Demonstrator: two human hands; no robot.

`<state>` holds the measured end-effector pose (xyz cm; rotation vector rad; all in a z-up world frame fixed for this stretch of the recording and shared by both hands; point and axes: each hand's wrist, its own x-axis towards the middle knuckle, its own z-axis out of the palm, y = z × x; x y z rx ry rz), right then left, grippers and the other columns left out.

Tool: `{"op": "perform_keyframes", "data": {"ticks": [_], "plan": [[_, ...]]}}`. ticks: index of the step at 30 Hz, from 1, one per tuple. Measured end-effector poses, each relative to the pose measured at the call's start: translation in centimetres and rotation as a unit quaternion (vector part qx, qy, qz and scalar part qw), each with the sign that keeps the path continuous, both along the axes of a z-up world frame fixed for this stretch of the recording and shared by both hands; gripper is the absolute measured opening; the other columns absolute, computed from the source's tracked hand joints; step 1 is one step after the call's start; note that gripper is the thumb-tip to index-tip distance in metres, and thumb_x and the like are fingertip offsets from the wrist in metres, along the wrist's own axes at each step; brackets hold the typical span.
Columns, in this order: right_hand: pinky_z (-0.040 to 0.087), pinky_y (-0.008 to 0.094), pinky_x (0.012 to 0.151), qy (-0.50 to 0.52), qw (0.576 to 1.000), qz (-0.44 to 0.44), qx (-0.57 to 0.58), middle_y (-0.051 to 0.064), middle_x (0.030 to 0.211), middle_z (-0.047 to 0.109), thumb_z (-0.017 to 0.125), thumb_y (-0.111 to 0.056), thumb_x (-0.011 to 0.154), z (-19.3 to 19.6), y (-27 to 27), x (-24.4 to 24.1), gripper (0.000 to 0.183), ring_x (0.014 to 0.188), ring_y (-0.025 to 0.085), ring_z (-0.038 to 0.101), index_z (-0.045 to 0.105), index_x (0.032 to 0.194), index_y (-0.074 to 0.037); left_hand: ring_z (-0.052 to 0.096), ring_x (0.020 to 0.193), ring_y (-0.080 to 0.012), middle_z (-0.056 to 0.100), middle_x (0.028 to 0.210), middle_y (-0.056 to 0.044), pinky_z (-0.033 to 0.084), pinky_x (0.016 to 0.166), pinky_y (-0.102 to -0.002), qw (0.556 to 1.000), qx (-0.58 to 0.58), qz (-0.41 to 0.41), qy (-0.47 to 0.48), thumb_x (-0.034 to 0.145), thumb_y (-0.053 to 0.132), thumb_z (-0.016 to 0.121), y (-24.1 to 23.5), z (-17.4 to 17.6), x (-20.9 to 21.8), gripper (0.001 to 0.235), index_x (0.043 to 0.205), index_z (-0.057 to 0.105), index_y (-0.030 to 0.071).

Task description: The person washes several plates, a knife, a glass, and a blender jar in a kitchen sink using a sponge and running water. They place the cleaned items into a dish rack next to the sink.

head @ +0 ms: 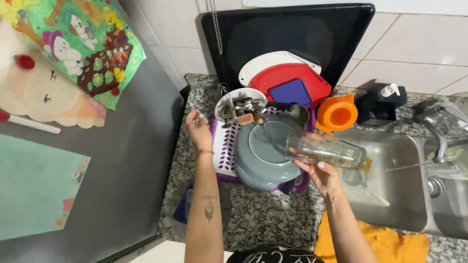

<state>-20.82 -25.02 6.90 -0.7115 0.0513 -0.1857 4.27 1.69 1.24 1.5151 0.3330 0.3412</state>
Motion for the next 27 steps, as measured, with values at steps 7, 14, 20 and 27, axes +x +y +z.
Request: {"op": "perform_keyframes", "data": {"ticks": [7, 14, 20, 27], "plan": [[0.043, 0.057, 0.095, -0.050, 0.994, 0.096, 0.031, 0.024, 0.112, 0.064, 0.061, -0.019, 0.071, 2.3, 6.6, 1.1, 0.045, 0.107, 0.039, 0.059, 0.061, 0.112, -0.001, 0.042, 0.123, -0.0410, 0.039, 0.139, -0.018, 0.036, 0.094, -0.059, 0.940, -0.062, -0.311, 0.126, 0.089, 0.039, 0.054, -2.0, 14.1, -18.9, 0.059, 0.140, 0.032, 0.017], [0.045, 0.059, 0.091, -0.003, 0.958, 0.230, 0.171, 0.014, 0.088, 0.064, 0.061, -0.027, 0.066, 5.3, 14.4, 3.0, 0.038, 0.092, 0.032, 0.061, 0.065, 0.094, -0.002, 0.027, 0.122, -0.0502, 0.022, 0.135, -0.029, 0.025, 0.098, -0.063, 0.937, -0.090, -0.331, -0.072, 0.074, 0.014, 0.078, 0.3, 14.9, -20.9, 0.087, 0.136, 0.017, 0.006], [0.044, 0.056, 0.088, 0.151, 0.895, 0.283, 0.310, 0.021, 0.085, 0.064, 0.062, -0.053, 0.060, 3.8, 21.3, 7.1, 0.063, 0.085, 0.037, 0.060, 0.064, 0.097, -0.003, 0.048, 0.116, -0.0373, 0.044, 0.122, -0.019, 0.035, 0.101, -0.047, 0.970, 0.207, -0.125, -0.021, 0.064, 0.029, 0.086, 3.5, 17.7, -20.0, 0.090, 0.132, 0.031, 0.007], [0.050, 0.046, 0.088, 0.221, 0.883, 0.225, 0.347, 0.020, 0.110, 0.065, 0.055, -0.071, 0.067, -1.1, 24.4, 10.0, 0.079, 0.092, 0.034, 0.065, 0.065, 0.116, -0.010, 0.060, 0.096, -0.0364, 0.050, 0.107, -0.015, 0.050, 0.081, -0.047, 0.910, 0.406, -0.081, -0.015, 0.055, 0.037, 0.082, 3.3, 16.5, -17.6, 0.087, 0.125, 0.040, 0.006]]}}
